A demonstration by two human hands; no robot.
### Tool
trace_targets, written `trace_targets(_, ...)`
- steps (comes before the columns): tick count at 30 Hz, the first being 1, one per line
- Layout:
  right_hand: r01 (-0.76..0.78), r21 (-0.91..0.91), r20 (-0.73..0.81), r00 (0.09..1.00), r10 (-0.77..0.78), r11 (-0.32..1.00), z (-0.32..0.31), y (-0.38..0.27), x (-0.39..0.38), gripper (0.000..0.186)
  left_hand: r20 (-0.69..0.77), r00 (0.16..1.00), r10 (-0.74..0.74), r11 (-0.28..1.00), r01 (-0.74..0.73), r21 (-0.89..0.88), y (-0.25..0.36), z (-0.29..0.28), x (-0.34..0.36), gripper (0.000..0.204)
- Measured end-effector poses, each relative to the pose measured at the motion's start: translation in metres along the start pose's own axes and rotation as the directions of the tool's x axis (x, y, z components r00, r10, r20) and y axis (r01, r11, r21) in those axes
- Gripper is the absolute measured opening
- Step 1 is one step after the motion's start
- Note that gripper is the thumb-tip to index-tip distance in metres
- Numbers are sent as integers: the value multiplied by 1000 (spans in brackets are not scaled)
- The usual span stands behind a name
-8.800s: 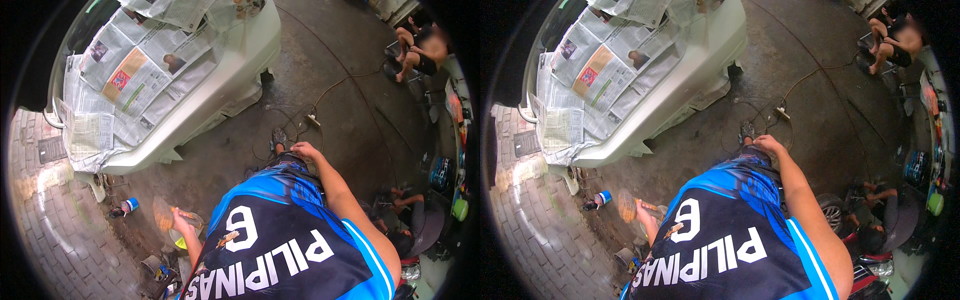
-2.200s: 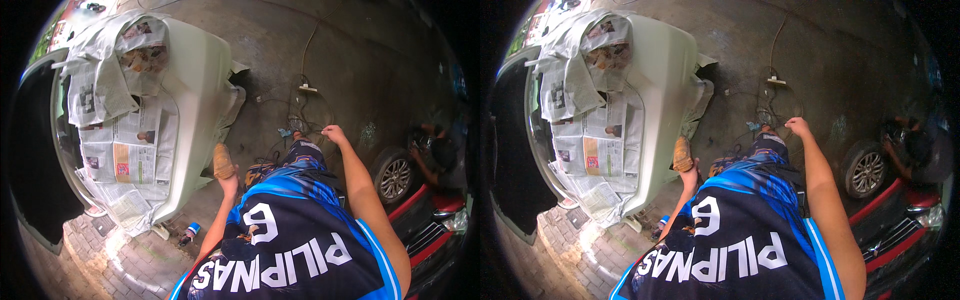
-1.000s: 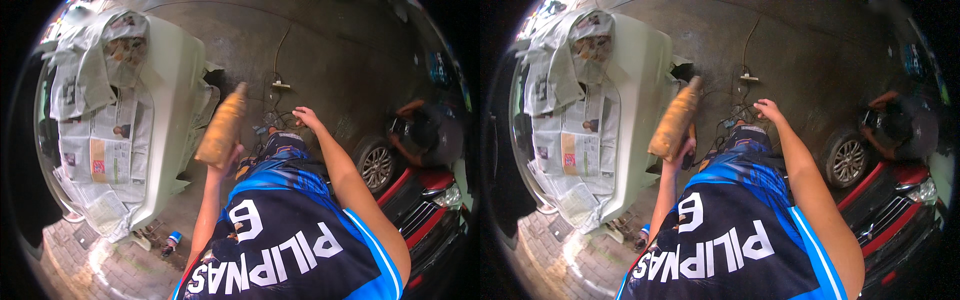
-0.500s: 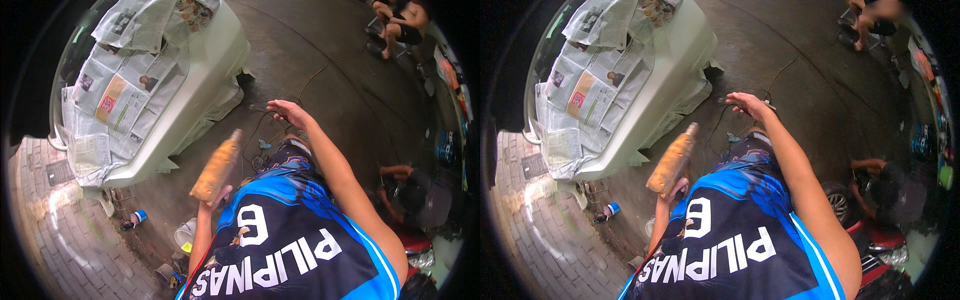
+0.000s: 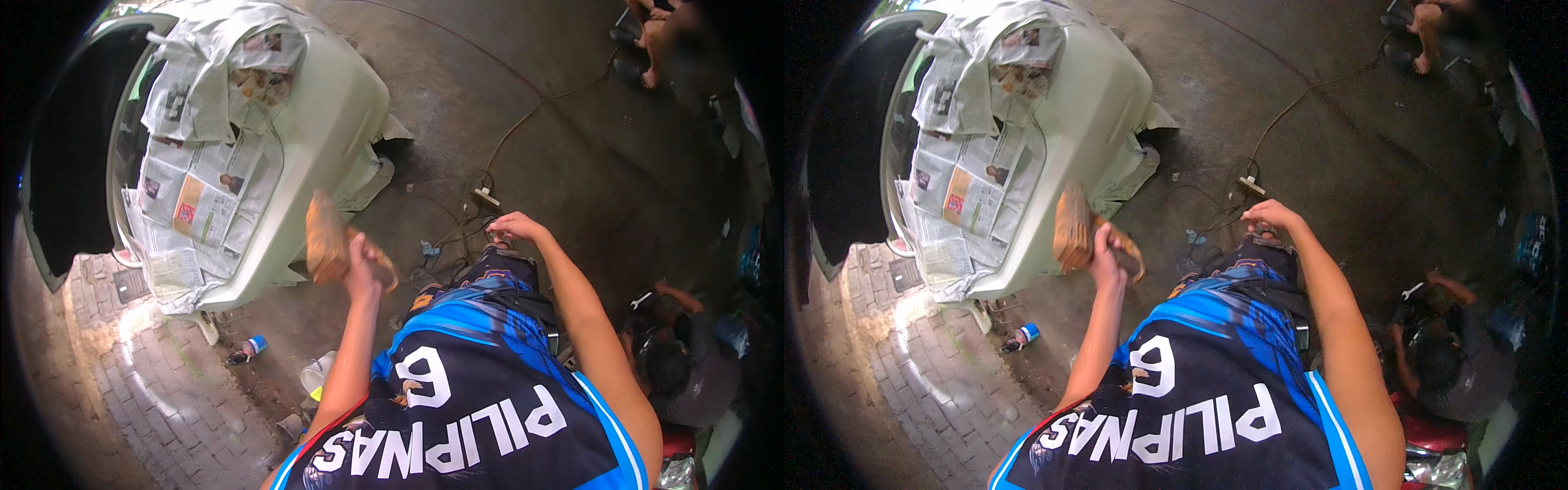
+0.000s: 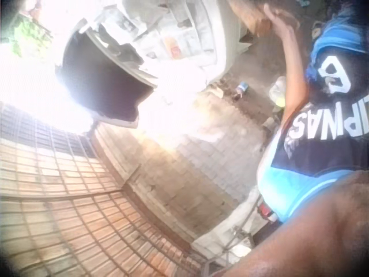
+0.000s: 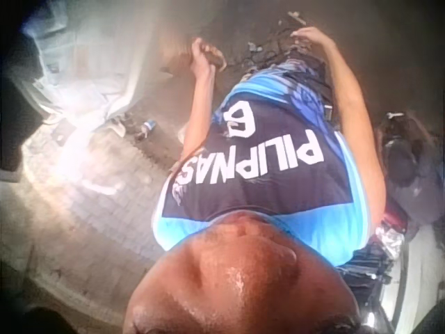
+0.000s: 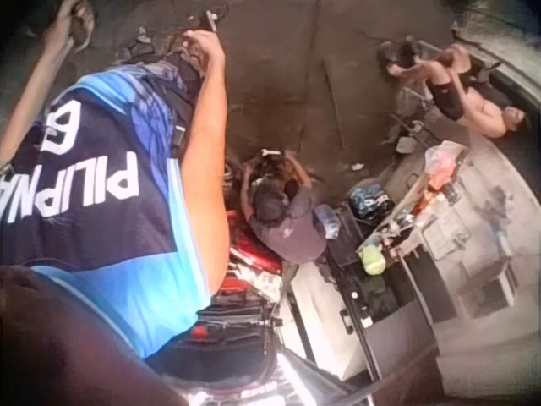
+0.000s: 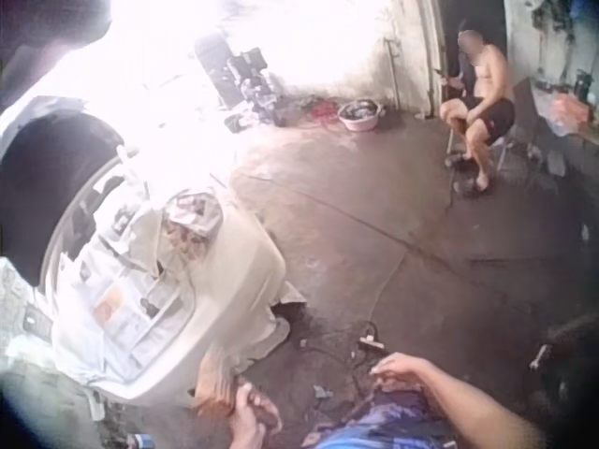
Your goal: The person uses a handheld spray gun to apply paint to the front bumper of a car that is masked with newspaper and tape. The person moves around the bumper, spraying different sections while another person sits nearby.
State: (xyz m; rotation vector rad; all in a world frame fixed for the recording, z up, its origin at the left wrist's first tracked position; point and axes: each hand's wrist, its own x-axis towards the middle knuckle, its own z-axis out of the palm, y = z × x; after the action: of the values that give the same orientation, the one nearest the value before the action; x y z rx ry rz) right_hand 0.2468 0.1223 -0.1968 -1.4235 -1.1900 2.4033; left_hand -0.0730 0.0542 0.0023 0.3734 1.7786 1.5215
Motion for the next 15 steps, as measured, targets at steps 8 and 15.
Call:
trace_targets(8,-18,173,-113,993,37,985,-43,83,-15,20,498,866,52,982,-135,131,15,158,23,18)
trace_targets(15,-41,232,-145,987,76,972,-41,125,-28,24,-48,996,-81,996,82,21,-3,116,19,17)
